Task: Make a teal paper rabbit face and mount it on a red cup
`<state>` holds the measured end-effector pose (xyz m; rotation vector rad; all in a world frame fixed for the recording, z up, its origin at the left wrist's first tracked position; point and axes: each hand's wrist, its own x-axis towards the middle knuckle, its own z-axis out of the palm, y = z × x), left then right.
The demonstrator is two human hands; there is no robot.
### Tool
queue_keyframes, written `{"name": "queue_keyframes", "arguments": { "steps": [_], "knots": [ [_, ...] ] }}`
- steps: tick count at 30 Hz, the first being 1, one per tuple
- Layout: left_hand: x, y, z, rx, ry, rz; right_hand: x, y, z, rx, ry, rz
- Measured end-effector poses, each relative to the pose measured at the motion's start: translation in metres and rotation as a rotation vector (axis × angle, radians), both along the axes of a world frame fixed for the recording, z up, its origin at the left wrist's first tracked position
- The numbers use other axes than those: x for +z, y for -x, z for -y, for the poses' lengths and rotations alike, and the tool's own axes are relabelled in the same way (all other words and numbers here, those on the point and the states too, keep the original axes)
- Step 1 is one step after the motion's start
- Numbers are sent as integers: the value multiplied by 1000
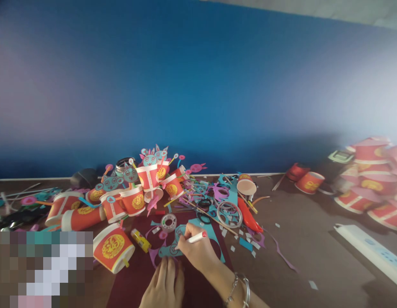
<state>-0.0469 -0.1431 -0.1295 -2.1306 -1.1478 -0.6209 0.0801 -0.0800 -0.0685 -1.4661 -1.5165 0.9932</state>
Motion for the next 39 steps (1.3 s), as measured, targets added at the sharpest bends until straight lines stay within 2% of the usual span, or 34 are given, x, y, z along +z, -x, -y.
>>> {"name": "queue_keyframes", "arguments": {
  "steps": [7,23,39],
  "knots": [
    [0,1,-1,-1,-22,-9,5,0,0,-5,-13,43],
    [-4,0,-1,-6,-24,5,-2,-1,0,5,12,28],
    [-4,-1,0,8,-20,-12,3,1,-1,2,6,60]
  ]
}}
